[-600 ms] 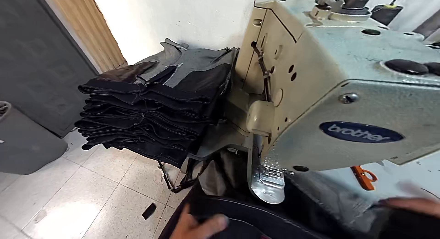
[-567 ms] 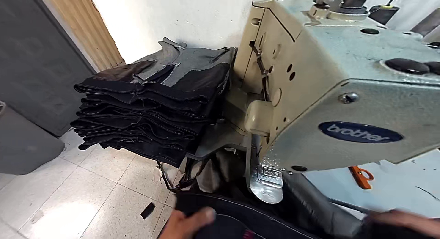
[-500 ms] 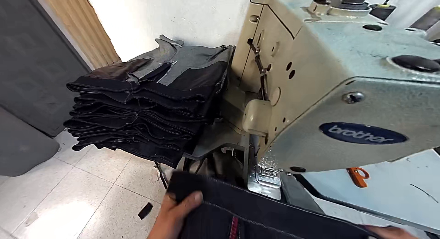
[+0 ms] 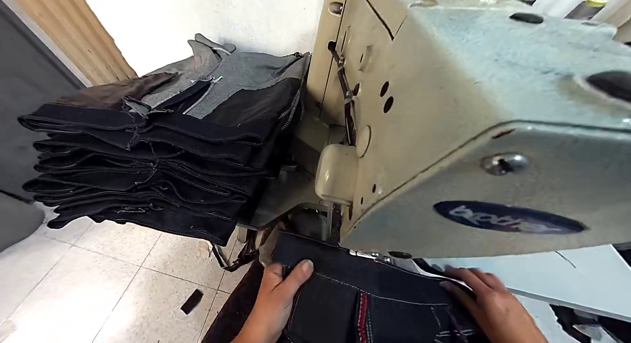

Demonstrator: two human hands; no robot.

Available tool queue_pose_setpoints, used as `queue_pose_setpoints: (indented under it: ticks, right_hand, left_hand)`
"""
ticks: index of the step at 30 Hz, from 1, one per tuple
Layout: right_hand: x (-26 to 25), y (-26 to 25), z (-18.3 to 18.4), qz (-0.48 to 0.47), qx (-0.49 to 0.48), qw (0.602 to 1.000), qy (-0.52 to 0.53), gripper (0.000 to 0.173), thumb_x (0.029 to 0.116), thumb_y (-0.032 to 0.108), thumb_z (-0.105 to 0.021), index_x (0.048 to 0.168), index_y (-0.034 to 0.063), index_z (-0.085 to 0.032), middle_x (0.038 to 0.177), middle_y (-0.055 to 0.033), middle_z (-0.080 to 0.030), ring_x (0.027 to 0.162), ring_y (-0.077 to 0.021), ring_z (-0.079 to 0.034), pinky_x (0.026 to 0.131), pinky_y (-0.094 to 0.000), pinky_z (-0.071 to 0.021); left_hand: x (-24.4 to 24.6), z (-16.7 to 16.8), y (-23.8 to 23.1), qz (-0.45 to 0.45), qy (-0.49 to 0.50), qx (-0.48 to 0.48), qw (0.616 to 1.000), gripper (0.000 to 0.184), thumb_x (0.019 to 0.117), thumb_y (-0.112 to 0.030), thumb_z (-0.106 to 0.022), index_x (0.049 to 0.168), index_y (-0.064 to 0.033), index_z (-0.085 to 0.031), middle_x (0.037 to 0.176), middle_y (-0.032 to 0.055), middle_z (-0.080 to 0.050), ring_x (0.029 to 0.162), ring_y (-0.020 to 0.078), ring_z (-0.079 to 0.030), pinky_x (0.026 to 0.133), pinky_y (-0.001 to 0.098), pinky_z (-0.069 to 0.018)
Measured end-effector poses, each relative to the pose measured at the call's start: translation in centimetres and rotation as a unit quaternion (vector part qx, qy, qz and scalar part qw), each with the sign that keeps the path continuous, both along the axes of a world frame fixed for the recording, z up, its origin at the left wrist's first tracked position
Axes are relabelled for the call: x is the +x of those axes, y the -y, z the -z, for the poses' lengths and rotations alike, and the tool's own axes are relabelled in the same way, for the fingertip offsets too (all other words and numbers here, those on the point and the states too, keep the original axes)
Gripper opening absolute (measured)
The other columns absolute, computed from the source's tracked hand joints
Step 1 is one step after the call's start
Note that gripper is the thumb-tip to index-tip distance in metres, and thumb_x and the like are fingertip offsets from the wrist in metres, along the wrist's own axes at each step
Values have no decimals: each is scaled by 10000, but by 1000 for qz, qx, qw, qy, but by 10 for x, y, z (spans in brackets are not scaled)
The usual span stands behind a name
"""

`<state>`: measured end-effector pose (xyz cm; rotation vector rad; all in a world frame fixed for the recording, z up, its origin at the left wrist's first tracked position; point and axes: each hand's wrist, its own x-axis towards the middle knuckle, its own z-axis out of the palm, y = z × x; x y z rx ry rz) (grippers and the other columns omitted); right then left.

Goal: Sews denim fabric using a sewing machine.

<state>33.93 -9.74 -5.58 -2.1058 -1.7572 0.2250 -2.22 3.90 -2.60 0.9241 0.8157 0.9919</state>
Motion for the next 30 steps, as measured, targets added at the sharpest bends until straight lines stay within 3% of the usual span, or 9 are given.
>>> queue_pose_setpoints:
  ticks: [2, 4, 8, 13, 17, 20, 24, 26, 30]
  right_hand:
    - [-33, 10, -30, -50, 117, 990, 56, 162, 982, 106, -622, 1041, -5, -724, 1011, -276, -680, 963, -464, -658, 836, -591, -526]
    - [-77, 14, -49, -151, 186, 970, 41, 115, 1026, 149, -592, 1051, 132, -703, 955, -133, -652, 953, -278, -638, 900, -413, -509]
    - [-151, 7, -46, -342, 169, 918, 111, 243, 1048, 134, -546, 1246, 194, -674, 906, -95, -614, 879, -252, -603, 912, -371, -459]
    - [-153, -25, -71, -208, 274, 925, 163, 296, 1046, 117, -499, 1310, 160, -628, 873, -79, -566, 816, -253, -552, 822, -367, -443]
    - [-139, -51, -74, -140, 337, 914, 175, 242, 1009, 99, -584, 1207, 182, -697, 1067, -111, -591, 1001, -273, -538, 902, -337, -419]
    - [-142, -64, -75, -149, 352, 910, 159, 182, 995, 57, -588, 1083, 105, -739, 932, -122, -698, 895, -229, -666, 802, -265, -539]
    - [-161, -62, -84, -134, 250, 957, -57, 159, 1002, 105, -591, 1024, 49, -739, 895, -66, -748, 838, -42, -695, 769, -138, -545]
    - [-160, -63, -88, -126, 157, 961, -188, 141, 971, 107, -640, 1054, 23, -717, 906, -17, -754, 802, 10, -695, 737, -149, -580]
    - [-150, -70, -86, -112, 151, 970, -156, 85, 891, 170, -727, 932, 121, -784, 903, 19, -732, 854, 18, -648, 772, -130, -527]
  left_hand:
    - [-7, -2, 7, -1, 26, -2, 1000, 106, 989, -131, -628, 998, -92, -725, 893, 6, -784, 821, 97, -755, 804, 305, -638]
    - [-12, -2, 7, 6, 16, 17, 1000, 135, 997, -152, -622, 966, -95, -741, 873, 15, -781, 797, 100, -755, 779, 302, -640]
    - [-10, -4, 6, 9, -13, 34, 999, 149, 1002, -137, -603, 943, -76, -725, 838, 14, -771, 771, 96, -748, 758, 290, -638]
    - [-13, -6, 8, 10, -25, 39, 999, 126, 998, -137, -618, 962, -74, -720, 856, 2, -768, 803, 82, -743, 792, 280, -629]
    - [-13, -4, 6, 18, -42, 54, 997, 133, 995, -157, -627, 953, -79, -726, 855, -15, -765, 802, 62, -738, 788, 269, -625]
    - [-14, -1, 4, 22, -52, 62, 996, 135, 991, -170, -639, 941, -85, -731, 850, -24, -763, 801, 48, -732, 787, 258, -620]
    - [-15, 0, 1, 28, -58, 65, 996, 135, 987, -181, -650, 934, -93, -737, 845, -31, -762, 801, 44, -731, 789, 254, -617]
    - [-16, 1, 1, 33, -54, 67, 996, 126, 986, -175, -655, 947, -92, -741, 855, -36, -764, 810, 40, -731, 795, 251, -618]
    - [-21, 5, -2, 44, -101, 111, 988, 171, 984, -246, -676, 941, -98, -750, 851, -48, -761, 818, 24, -726, 799, 247, -615]
